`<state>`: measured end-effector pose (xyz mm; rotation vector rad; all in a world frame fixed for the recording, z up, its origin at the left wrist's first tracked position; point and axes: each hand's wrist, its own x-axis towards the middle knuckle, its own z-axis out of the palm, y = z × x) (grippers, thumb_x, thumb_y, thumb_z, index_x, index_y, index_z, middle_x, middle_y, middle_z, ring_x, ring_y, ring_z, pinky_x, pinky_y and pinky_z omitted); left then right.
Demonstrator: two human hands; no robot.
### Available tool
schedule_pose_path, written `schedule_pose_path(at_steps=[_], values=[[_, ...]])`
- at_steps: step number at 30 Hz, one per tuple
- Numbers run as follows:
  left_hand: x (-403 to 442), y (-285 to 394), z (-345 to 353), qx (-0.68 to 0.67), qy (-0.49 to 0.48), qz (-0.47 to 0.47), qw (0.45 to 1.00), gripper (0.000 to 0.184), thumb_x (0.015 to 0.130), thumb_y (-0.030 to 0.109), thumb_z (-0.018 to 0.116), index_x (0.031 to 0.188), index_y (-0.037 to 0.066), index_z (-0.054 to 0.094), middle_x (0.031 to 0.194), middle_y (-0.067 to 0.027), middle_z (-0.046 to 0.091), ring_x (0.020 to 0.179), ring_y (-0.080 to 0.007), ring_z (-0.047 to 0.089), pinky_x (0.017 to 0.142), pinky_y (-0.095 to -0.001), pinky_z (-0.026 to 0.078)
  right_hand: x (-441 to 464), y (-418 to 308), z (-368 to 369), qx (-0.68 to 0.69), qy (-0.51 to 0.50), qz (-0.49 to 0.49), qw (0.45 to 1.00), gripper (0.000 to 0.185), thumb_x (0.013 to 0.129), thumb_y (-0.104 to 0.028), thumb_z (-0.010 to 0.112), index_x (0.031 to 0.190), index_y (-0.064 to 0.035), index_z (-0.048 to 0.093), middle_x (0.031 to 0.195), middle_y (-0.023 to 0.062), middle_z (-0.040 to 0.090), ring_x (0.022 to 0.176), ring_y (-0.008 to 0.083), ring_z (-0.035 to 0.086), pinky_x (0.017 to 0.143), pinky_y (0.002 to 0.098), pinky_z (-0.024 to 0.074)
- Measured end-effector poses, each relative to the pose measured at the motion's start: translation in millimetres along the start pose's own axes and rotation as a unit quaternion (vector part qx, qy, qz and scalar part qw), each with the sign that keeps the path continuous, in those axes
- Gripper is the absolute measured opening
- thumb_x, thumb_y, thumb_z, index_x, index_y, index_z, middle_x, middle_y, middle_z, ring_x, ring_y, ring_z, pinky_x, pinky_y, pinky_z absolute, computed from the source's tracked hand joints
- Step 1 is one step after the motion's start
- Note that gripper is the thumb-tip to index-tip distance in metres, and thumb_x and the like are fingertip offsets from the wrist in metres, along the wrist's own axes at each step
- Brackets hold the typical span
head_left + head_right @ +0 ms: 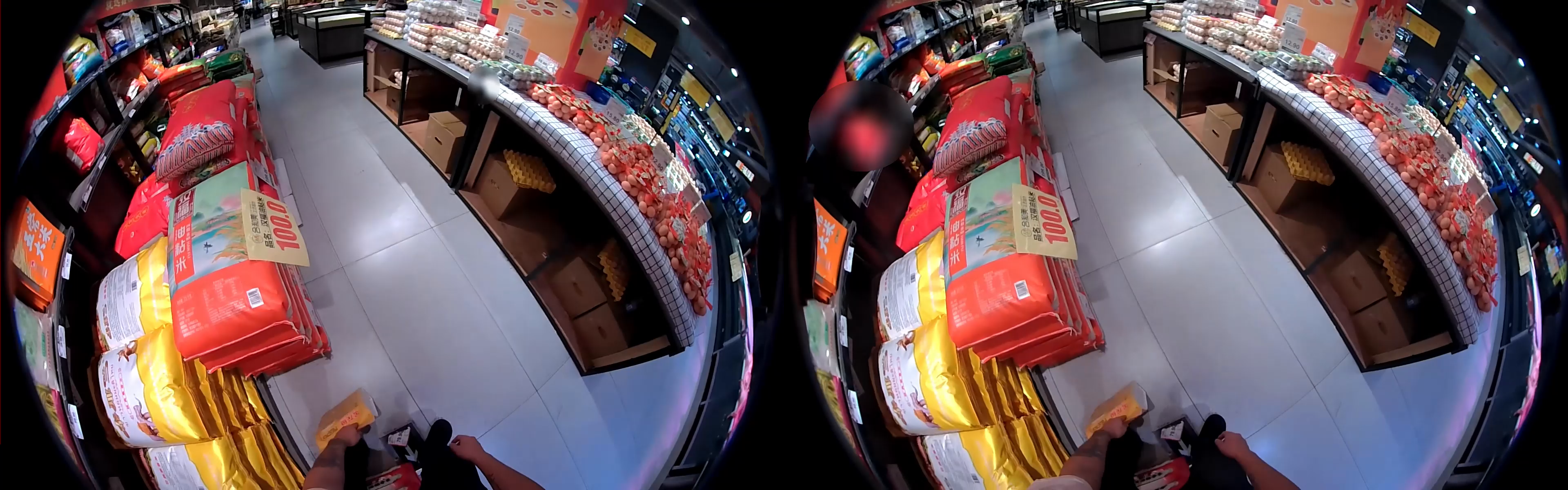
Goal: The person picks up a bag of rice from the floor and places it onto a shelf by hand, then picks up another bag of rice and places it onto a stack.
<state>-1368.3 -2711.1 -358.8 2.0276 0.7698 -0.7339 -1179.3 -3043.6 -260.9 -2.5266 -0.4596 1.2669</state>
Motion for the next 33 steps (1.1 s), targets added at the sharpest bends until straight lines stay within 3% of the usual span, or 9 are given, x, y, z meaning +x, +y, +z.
schedule_pose_path(at_steps=[3, 4, 6, 18, 23, 27, 31, 33], values=[[9, 18, 53, 0.016, -0.001, -0.005, 1.0, 0.036, 0.08, 0.027, 0.045, 0.103, 0.003, 0.057, 0.1, -0.0232, 0.059, 0.095, -0.0363, 0.057, 0.084, -0.0398, 0.044, 9, 13, 14, -0.06, -0.028, 0.027, 0.997, 0.033, 0.074, -0.033, 0.054, 0.092, -0.0077, 0.065, 0.088, 0.0133, 0.065, 0.084, 0.0298, 0.061, 0.075, 0.037, 0.0486], [15, 23, 61, 0.033, -0.014, 0.007, 0.999, 0.035, 0.08, 0.028, 0.045, 0.103, 0.003, 0.057, 0.099, -0.0223, 0.059, 0.093, -0.0361, 0.057, 0.083, -0.0401, 0.044, 21, 18, 20, -0.066, -0.013, 0.004, 0.998, 0.03, 0.074, -0.03, 0.053, 0.089, -0.0074, 0.065, 0.088, 0.0156, 0.063, 0.085, 0.0326, 0.06, 0.076, 0.0418, 0.0477], [25, 31, 75, 0.064, -0.045, 0.033, 0.996, 0.034, 0.081, 0.028, 0.045, 0.101, 0.005, 0.058, 0.097, -0.0206, 0.061, 0.091, -0.0356, 0.058, 0.081, -0.0408, 0.045, 47, 21, 30, -0.048, 0.014, -0.011, 0.999, 0.03, 0.074, -0.03, 0.053, 0.089, -0.0072, 0.064, 0.087, 0.0157, 0.063, 0.085, 0.0326, 0.06, 0.076, 0.0418, 0.0476], [4, 43, 74, 0.025, 0.1, 0.083, 0.991, 0.025, 0.081, 0.027, 0.046, 0.086, 0.007, 0.061, 0.077, -0.018, 0.062, 0.072, -0.0349, 0.061, 0.066, -0.0449, 0.048, 177, -47, 124, 0.113, 0.083, -0.217, 0.966, 0.026, 0.078, -0.022, 0.056, 0.093, -0.0023, 0.062, 0.084, 0.0164, 0.063, 0.08, 0.0289, 0.062, 0.071, 0.0346, 0.0489], [0, 25, 100, 0.021, 0.11, 0.072, 0.991, 0.024, 0.079, 0.024, 0.047, 0.084, 0.006, 0.062, 0.078, -0.0188, 0.062, 0.072, -0.0348, 0.061, 0.067, -0.0453, 0.048, 158, -42, 164, 0.138, 0.055, -0.184, 0.972, 0.026, 0.081, -0.023, 0.056, 0.094, -0.0012, 0.061, 0.084, 0.0168, 0.063, 0.079, 0.0283, 0.062, 0.071, 0.0338, 0.0483], [-13, 22, 118, 0.011, 0.121, 0.133, 0.984, 0.025, 0.08, 0.025, 0.047, 0.085, 0.006, 0.061, 0.079, -0.019, 0.062, 0.075, -0.0349, 0.06, 0.067, -0.0449, 0.048, 108, -35, 131, 0.123, 0.105, -0.203, 0.966, 0.026, 0.081, -0.023, 0.056, 0.093, -0.0009, 0.061, 0.086, 0.0172, 0.062, 0.079, 0.0296, 0.061, 0.07, 0.0344, 0.0483], [-22, 19, 133, 0.039, 0.133, 0.139, 0.981, 0.026, 0.079, 0.028, 0.048, 0.089, 0.007, 0.061, 0.083, -0.017, 0.063, 0.077, -0.0341, 0.06, 0.069, -0.0437, 0.048, 52, 4, 109, -0.006, 0.182, -0.251, 0.951, 0.025, 0.08, -0.025, 0.054, 0.091, -0.0039, 0.062, 0.086, 0.0167, 0.061, 0.083, 0.033, 0.059, 0.075, 0.0392, 0.0468], [-37, 12, 141, 0.028, 0.146, 0.119, 0.982, 0.026, 0.077, 0.027, 0.049, 0.088, 0.006, 0.06, 0.084, -0.0176, 0.063, 0.079, -0.0342, 0.061, 0.068, -0.044, 0.048, 19, 13, 105, -0.104, 0.16, -0.228, 0.955, 0.022, 0.076, -0.025, 0.056, 0.084, -0.0051, 0.062, 0.082, 0.0167, 0.059, 0.08, 0.0342, 0.057, 0.072, 0.0437, 0.0455]])
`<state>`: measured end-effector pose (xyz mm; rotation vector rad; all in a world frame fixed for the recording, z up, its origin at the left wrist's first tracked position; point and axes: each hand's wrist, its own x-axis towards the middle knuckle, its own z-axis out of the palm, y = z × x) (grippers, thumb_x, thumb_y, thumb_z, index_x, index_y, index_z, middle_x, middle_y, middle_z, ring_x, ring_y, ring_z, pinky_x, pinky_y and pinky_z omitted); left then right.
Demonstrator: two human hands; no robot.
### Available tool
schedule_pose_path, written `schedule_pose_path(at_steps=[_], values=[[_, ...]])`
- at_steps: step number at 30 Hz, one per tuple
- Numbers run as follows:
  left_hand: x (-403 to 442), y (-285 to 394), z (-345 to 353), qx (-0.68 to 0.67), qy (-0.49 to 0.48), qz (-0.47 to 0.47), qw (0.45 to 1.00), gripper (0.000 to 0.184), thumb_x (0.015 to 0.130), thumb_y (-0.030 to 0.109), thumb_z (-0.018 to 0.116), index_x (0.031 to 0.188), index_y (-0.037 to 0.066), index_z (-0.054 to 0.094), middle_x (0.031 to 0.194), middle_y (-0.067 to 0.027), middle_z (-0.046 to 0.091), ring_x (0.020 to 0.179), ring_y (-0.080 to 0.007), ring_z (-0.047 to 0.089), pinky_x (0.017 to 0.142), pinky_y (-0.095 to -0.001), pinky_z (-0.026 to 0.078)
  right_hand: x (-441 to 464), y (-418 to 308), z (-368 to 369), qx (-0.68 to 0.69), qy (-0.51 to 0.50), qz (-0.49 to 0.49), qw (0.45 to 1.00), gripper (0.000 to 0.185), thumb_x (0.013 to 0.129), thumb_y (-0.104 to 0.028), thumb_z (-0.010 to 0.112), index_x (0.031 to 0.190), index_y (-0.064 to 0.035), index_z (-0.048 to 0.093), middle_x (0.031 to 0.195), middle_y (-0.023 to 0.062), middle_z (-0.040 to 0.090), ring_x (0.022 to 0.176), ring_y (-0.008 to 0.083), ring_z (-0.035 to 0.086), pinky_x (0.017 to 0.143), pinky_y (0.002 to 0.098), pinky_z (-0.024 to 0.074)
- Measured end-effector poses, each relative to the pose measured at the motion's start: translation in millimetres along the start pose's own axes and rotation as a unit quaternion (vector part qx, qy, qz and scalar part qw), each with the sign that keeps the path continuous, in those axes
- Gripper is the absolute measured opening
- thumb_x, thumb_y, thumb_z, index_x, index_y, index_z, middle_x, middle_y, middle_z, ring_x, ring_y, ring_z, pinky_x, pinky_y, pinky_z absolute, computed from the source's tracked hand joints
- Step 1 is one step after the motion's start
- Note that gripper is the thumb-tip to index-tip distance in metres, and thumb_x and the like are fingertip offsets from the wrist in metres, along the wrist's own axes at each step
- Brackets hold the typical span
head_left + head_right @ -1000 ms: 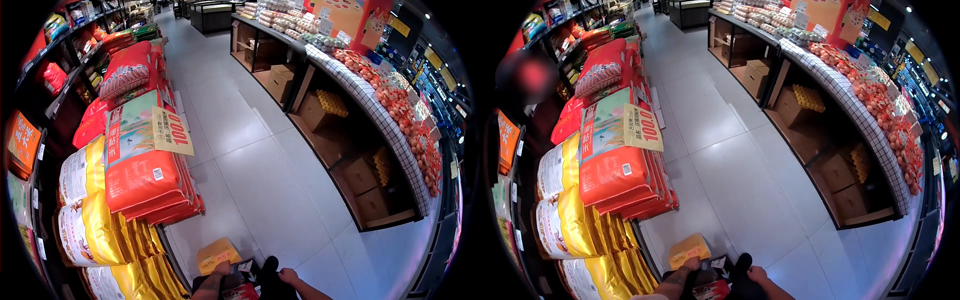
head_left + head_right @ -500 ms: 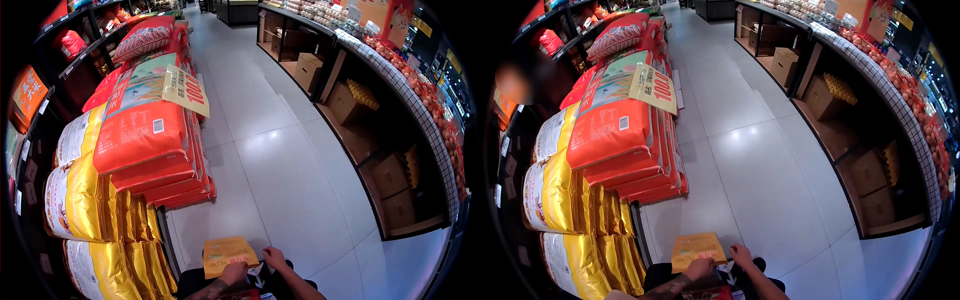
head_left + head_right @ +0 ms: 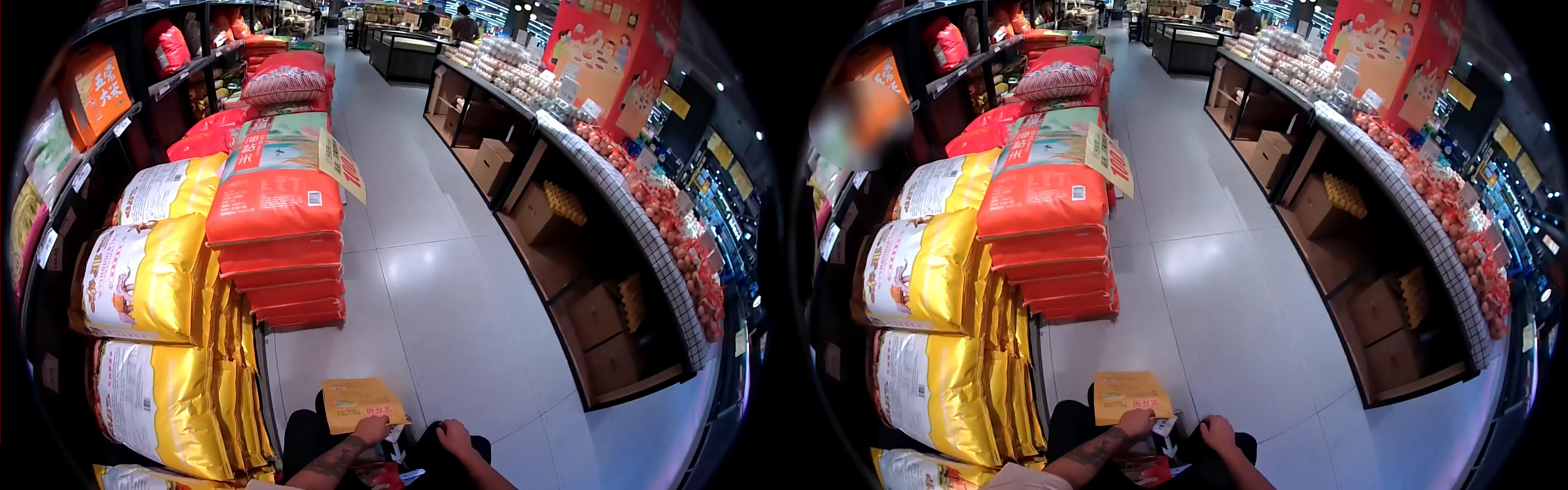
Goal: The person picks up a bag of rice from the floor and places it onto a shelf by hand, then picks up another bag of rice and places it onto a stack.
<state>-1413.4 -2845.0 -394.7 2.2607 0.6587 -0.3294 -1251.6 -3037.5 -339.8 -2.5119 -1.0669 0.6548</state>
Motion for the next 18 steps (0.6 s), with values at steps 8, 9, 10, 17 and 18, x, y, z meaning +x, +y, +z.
schedule_pose_path(at_steps=[8, 9, 10, 17, 18], values=[[-53, -17, 7, 0.081, -0.008, 0.041, 0.996, 0.027, 0.075, 0.019, 0.052, 0.1, 0.01, 0.057, 0.095, -0.0143, 0.062, 0.091, -0.0317, 0.059, 0.078, -0.0479, 0.041, -80, -43, -13, -0.072, 0.147, -0.09, 0.982, 0.018, 0.071, -0.02, 0.058, 0.078, -0.0036, 0.062, 0.078, 0.0136, 0.059, 0.078, 0.0319, 0.056, 0.073, 0.0407, 0.0455], [-59, -19, -1, 0.089, -0.017, 0.036, 0.995, 0.027, 0.075, 0.017, 0.052, 0.101, 0.01, 0.057, 0.097, -0.0139, 0.062, 0.093, -0.0312, 0.058, 0.08, -0.05, 0.038, -87, -47, -13, -0.074, 0.15, -0.106, 0.98, 0.018, 0.071, -0.02, 0.059, 0.078, -0.0037, 0.062, 0.079, 0.0132, 0.059, 0.079, 0.0315, 0.056, 0.074, 0.0405, 0.0451], [-65, -23, -3, 0.097, -0.026, 0.031, 0.995, 0.028, 0.075, 0.016, 0.052, 0.101, 0.011, 0.057, 0.098, -0.0135, 0.061, 0.096, -0.0308, 0.057, 0.082, -0.0522, 0.036, -92, -51, -14, -0.077, 0.153, -0.121, 0.978, 0.018, 0.07, -0.02, 0.059, 0.078, -0.0038, 0.062, 0.081, 0.0127, 0.058, 0.08, 0.0311, 0.056, 0.075, 0.0404, 0.0446], [-79, -33, 5, 0.091, -0.052, 0.02, 0.994, 0.028, 0.075, 0.024, 0.055, 0.1, 0.01, 0.059, 0.1, -0.0136, 0.062, 0.1, -0.0299, 0.056, 0.086, -0.0537, 0.032, -127, -72, -5, -0.112, 0.181, -0.151, 0.965, 0.023, 0.069, -0.02, 0.06, 0.086, -0.0042, 0.061, 0.093, 0.012, 0.056, 0.095, 0.0293, 0.052, 0.085, 0.0402, 0.041], [-74, -36, 10, 0.076, -0.056, 0.009, 0.995, 0.03, 0.075, 0.026, 0.055, 0.1, 0.01, 0.059, 0.101, -0.0139, 0.061, 0.1, -0.0299, 0.056, 0.086, -0.0529, 0.034, -130, -71, -3, -0.096, 0.194, -0.135, 0.967, 0.024, 0.069, -0.02, 0.061, 0.087, -0.004, 0.061, 0.093, 0.0127, 0.056, 0.096, 0.0297, 0.051, 0.085, 0.0404, 0.041]])
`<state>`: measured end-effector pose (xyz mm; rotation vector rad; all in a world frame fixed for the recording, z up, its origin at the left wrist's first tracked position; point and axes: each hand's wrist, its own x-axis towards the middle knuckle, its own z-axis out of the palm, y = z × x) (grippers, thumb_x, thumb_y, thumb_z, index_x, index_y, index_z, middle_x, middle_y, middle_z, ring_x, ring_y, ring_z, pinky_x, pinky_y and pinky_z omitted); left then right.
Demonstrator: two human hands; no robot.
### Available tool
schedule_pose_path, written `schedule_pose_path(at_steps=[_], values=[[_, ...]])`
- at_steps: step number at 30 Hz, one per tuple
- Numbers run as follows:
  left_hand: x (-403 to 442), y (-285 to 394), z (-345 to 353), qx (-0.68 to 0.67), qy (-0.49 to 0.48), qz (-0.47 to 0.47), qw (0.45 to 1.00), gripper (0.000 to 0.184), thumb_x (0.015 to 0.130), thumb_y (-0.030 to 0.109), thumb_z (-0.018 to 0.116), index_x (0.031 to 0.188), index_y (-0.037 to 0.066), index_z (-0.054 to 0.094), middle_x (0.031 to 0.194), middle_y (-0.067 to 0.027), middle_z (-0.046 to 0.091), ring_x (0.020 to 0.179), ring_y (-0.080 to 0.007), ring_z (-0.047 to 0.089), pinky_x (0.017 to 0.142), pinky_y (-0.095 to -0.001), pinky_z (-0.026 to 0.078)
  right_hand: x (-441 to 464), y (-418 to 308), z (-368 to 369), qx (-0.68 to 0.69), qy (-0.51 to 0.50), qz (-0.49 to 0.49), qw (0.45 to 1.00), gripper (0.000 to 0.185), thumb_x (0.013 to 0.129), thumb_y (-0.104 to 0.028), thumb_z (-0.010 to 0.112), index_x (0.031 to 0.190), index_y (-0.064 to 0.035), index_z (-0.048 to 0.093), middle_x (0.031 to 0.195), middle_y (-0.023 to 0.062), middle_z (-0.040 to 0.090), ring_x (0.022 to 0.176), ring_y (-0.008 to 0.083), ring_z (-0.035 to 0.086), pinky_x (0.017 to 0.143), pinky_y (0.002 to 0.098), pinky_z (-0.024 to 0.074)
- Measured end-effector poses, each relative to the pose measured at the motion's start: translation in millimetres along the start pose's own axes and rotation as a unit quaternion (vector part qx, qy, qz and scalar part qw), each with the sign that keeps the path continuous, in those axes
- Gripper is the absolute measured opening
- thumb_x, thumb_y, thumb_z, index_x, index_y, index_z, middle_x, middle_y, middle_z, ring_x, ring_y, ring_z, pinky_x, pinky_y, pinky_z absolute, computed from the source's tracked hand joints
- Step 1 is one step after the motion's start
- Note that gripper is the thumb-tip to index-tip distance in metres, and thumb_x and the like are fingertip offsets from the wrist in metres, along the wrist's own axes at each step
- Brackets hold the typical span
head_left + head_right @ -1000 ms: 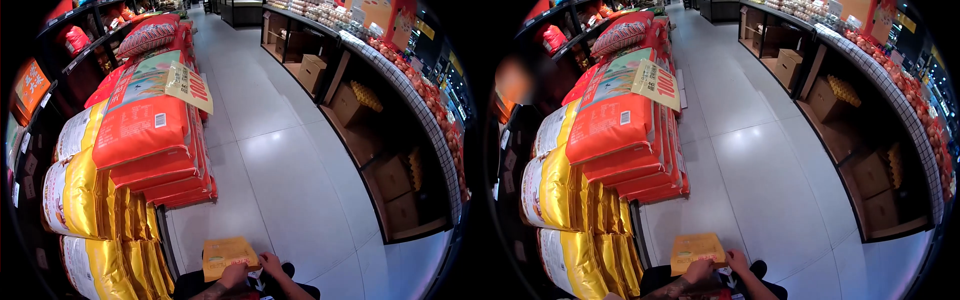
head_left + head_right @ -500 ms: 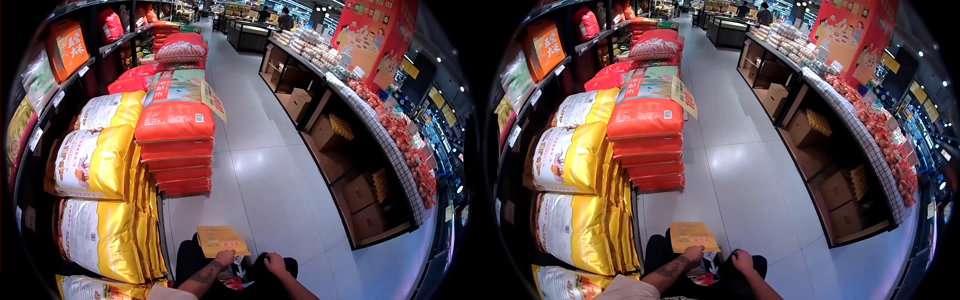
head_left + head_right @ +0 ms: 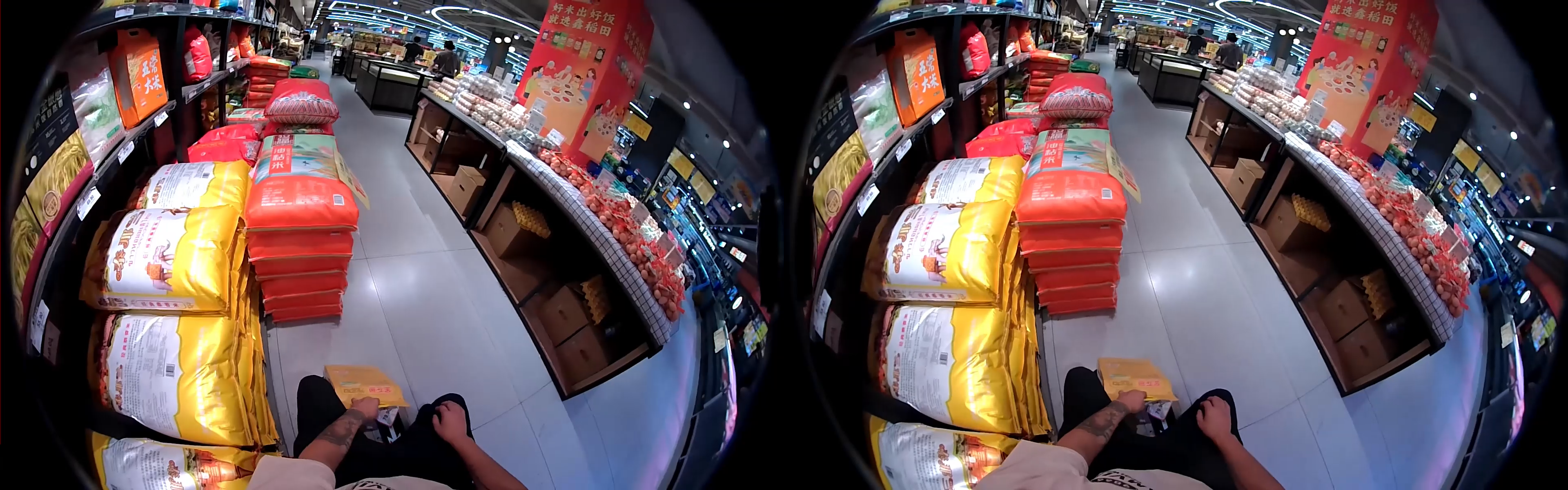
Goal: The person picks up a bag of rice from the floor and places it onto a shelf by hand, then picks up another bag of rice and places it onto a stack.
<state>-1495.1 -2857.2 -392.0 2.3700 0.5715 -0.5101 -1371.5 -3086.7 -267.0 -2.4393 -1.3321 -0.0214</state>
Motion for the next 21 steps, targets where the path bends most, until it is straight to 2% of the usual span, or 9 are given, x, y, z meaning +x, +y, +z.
schedule_pose_path(at_steps=[3, 6, 7, 11, 16, 17, 20, 21], values=[[9, -5, 7, -0.015, -0.032, 0.005, 0.999, 0.033, 0.076, 0.028, 0.053, 0.102, 0.008, 0.06, 0.104, -0.0147, 0.061, 0.101, -0.0297, 0.056, 0.085, -0.0504, 0.037, -11, 0, -4, -0.003, 0.04, 0.037, 0.998, 0.032, 0.069, -0.021, 0.062, 0.095, -0.0028, 0.059, 0.096, 0.0154, 0.055, 0.096, 0.0322, 0.051, 0.085, 0.0413, 0.0416], [5, -3, 8, 0.023, -0.026, 0.012, 0.999, 0.04, 0.075, 0.036, 0.053, 0.105, 0.009, 0.059, 0.103, -0.0162, 0.06, 0.098, -0.0332, 0.056, 0.08, -0.0477, 0.042, -25, -4, -20, -0.037, 0.011, 0.14, 0.989, 0.043, 0.069, -0.024, 0.063, 0.105, -0.0024, 0.055, 0.101, 0.0174, 0.054, 0.098, 0.0329, 0.051, 0.084, 0.0406, 0.0427], [5, -2, 8, 0.026, -0.028, 0.01, 0.999, 0.039, 0.075, 0.035, 0.053, 0.103, 0.008, 0.06, 0.102, -0.0163, 0.06, 0.098, -0.0332, 0.057, 0.081, -0.0468, 0.042, -31, -1, -25, -0.049, -0.025, 0.182, 0.982, 0.056, 0.071, -0.035, 0.063, 0.114, -0.0021, 0.048, 0.109, 0.0202, 0.051, 0.098, 0.0357, 0.051, 0.081, 0.0432, 0.0438], [-1, 1, 4, 0.015, -0.027, 0.008, 0.999, 0.039, 0.075, 0.033, 0.052, 0.103, 0.007, 0.059, 0.103, -0.016, 0.06, 0.098, -0.0328, 0.057, 0.08, -0.0464, 0.043, -51, 26, -25, 0.064, -0.104, 0.324, 0.938, 0.074, 0.072, -0.051, 0.06, 0.118, 0.0036, 0.042, 0.107, 0.0288, 0.051, 0.099, 0.0423, 0.051, 0.083, 0.0452, 0.0433], [8, -3, 8, -0.007, -0.037, -0.003, 0.999, 0.036, 0.078, 0.029, 0.05, 0.105, 0.009, 0.06, 0.106, -0.0132, 0.06, 0.102, -0.0298, 0.056, 0.084, -0.0464, 0.041, -57, 31, -27, 0.077, -0.121, 0.358, 0.923, 0.076, 0.074, -0.054, 0.057, 0.118, 0.0057, 0.04, 0.109, 0.03, 0.05, 0.1, 0.0425, 0.051, 0.086, 0.0444, 0.0423], [11, -4, 6, -0.022, -0.067, -0.01, 0.997, 0.037, 0.078, 0.03, 0.049, 0.107, 0.009, 0.06, 0.108, -0.014, 0.059, 0.103, -0.0299, 0.055, 0.085, -0.0446, 0.041, -57, 31, -27, 0.073, -0.125, 0.361, 0.921, 0.076, 0.074, -0.054, 0.057, 0.118, 0.0058, 0.04, 0.109, 0.03, 0.05, 0.1, 0.0425, 0.051, 0.086, 0.0444, 0.0421], [7, -3, -1, -0.029, -0.055, 0.001, 0.998, 0.043, 0.079, 0.039, 0.05, 0.108, 0.009, 0.059, 0.109, -0.0152, 0.058, 0.104, -0.0306, 0.054, 0.086, -0.0445, 0.041, -56, 32, -27, 0.063, -0.137, 0.373, 0.915, 0.077, 0.074, -0.054, 0.056, 0.119, 0.0059, 0.039, 0.11, 0.0305, 0.049, 0.101, 0.0424, 0.05, 0.086, 0.0445, 0.0418], [6, -3, -3, -0.031, -0.048, 0.008, 0.998, 0.054, 0.079, 0.052, 0.049, 0.109, 0.008, 0.059, 0.109, -0.016, 0.058, 0.104, -0.0315, 0.054, 0.085, -0.0454, 0.041, -55, 32, -26, 0.058, -0.14, 0.375, 0.915, 0.077, 0.074, -0.054, 0.056, 0.119, 0.0058, 0.039, 0.11, 0.0306, 0.049, 0.101, 0.0425, 0.05, 0.086, 0.0444, 0.0418]])
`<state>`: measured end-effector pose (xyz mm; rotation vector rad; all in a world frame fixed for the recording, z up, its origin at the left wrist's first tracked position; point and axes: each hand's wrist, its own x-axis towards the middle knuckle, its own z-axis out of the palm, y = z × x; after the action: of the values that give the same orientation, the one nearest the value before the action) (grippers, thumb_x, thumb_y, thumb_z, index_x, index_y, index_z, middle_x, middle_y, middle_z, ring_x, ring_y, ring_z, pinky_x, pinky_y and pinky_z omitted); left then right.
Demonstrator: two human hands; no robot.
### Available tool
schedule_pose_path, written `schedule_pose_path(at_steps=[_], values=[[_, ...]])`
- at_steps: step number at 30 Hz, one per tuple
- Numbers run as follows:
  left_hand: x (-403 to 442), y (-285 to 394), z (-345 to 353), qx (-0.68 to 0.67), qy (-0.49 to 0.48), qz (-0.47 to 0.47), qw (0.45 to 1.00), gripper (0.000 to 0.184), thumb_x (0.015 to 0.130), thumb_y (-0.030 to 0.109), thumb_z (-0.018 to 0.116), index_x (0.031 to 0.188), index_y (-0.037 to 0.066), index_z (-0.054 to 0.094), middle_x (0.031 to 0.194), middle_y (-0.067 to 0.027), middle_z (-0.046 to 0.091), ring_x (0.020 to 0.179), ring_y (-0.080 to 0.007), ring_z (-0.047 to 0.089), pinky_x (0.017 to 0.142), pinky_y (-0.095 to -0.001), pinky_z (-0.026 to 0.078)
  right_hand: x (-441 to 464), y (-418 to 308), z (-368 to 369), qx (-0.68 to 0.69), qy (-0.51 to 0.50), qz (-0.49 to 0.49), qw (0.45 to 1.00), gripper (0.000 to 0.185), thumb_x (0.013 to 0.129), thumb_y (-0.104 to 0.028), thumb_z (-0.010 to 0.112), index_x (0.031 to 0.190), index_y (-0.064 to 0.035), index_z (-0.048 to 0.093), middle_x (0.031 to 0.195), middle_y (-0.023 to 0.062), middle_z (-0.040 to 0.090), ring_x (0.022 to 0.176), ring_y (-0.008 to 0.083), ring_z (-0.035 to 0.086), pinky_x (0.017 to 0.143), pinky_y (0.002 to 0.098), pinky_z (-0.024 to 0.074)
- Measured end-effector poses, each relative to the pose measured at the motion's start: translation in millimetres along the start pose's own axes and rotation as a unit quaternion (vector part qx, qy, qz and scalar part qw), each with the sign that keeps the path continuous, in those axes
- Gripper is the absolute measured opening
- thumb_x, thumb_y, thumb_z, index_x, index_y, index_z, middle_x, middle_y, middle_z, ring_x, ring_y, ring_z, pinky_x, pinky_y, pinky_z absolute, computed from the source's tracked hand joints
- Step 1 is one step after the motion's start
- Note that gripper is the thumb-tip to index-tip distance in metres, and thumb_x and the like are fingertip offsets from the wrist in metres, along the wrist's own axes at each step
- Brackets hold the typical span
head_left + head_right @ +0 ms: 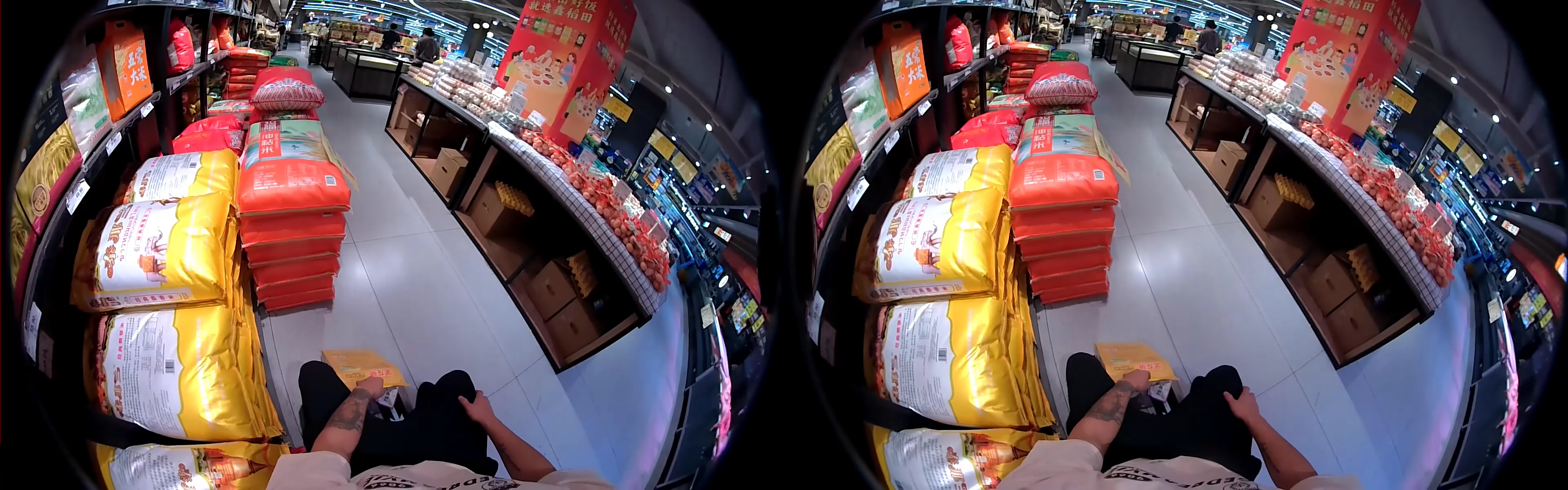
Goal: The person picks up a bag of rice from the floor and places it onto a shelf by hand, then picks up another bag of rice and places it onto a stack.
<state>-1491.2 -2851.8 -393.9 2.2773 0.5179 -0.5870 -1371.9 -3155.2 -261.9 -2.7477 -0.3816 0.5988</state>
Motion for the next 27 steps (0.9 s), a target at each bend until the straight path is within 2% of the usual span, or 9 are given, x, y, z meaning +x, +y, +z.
schedule_pose_path(at_steps=[3, 6, 9, 14, 16, 20, 27], values=[[2, -3, -2, -0.002, -0.015, 0.02, 1.0, 0.062, 0.077, 0.06, 0.047, 0.109, 0.008, 0.059, 0.109, -0.0161, 0.058, 0.103, -0.0322, 0.054, 0.084, -0.0455, 0.042, 1, -8, 2, -0.008, 0.007, 0.003, 1.0, 0.076, 0.074, -0.054, 0.056, 0.118, 0.0058, 0.04, 0.109, 0.0304, 0.05, 0.101, 0.0424, 0.051, 0.086, 0.0441, 0.0419], [-8, -1, -7, -0.004, 0.021, 0.044, 0.999, 0.048, 0.078, 0.045, 0.054, 0.103, 0.004, 0.06, 0.101, -0.0184, 0.06, 0.094, -0.0328, 0.058, 0.079, -0.0385, 0.046, 2, -16, 5, -0.005, 0.008, -0.002, 1.0, 0.075, 0.074, -0.054, 0.055, 0.117, 0.0059, 0.041, 0.107, 0.0299, 0.052, 0.1, 0.0421, 0.051, 0.085, 0.0438, 0.0422], [-2, -8, -1, -0.008, 0.018, 0.042, 0.999, 0.048, 0.079, 0.044, 0.054, 0.105, 0.005, 0.059, 0.102, -0.0185, 0.06, 0.094, -0.0329, 0.058, 0.079, -0.0385, 0.046, 3, -25, 4, -0.002, 0.007, -0.01, 1.0, 0.072, 0.075, -0.052, 0.055, 0.116, 0.0061, 0.043, 0.106, 0.0292, 0.053, 0.099, 0.0416, 0.052, 0.084, 0.0439, 0.0425], [-1, -13, 5, 0.013, -0.021, 0.056, 0.998, 0.042, 0.076, 0.035, 0.056, 0.106, 0.006, 0.06, 0.106, -0.0164, 0.06, 0.098, -0.0313, 0.057, 0.08, -0.0408, 0.046, 0, -23, 17, -0.001, 0.004, -0.038, 0.999, 0.068, 0.076, -0.05, 0.054, 0.114, 0.0057, 0.046, 0.103, 0.0287, 0.055, 0.097, 0.0412, 0.053, 0.084, 0.0441, 0.043], [6, -11, 6, 0.031, -0.001, 0.056, 0.998, 0.039, 0.076, 0.032, 0.057, 0.104, 0.005, 0.06, 0.105, -0.0171, 0.06, 0.098, -0.0306, 0.057, 0.079, -0.0412, 0.046, 6, -25, 12, 0.002, 0.02, -0.048, 0.999, 0.066, 0.077, -0.049, 0.054, 0.113, 0.0056, 0.046, 0.102, 0.0284, 0.056, 0.097, 0.041, 0.054, 0.083, 0.0439, 0.0432], [4, -10, 11, 0.026, -0.006, 0.047, 0.999, 0.041, 0.075, 0.033, 0.056, 0.104, 0.004, 0.06, 0.105, -0.0171, 0.06, 0.098, -0.0306, 0.057, 0.079, -0.0414, 0.046, -8, -27, 8, 0.002, 0.018, -0.043, 0.999, 0.063, 0.078, -0.047, 0.053, 0.113, 0.0054, 0.047, 0.102, 0.0282, 0.056, 0.098, 0.0407, 0.053, 0.084, 0.0432, 0.0428], [2, 3, 3, 0.042, -0.004, 0.06, 0.997, 0.052, 0.079, 0.046, 0.048, 0.104, 0.002, 0.06, 0.105, -0.0194, 0.059, 0.098, -0.0325, 0.057, 0.084, -0.0396, 0.044, -41, -29, -22, 0.009, -0.009, -0.012, 1.0, 0.062, 0.079, -0.047, 0.051, 0.114, 0.0043, 0.047, 0.104, 0.0281, 0.056, 0.1, 0.0401, 0.053, 0.086, 0.0423, 0.042]])
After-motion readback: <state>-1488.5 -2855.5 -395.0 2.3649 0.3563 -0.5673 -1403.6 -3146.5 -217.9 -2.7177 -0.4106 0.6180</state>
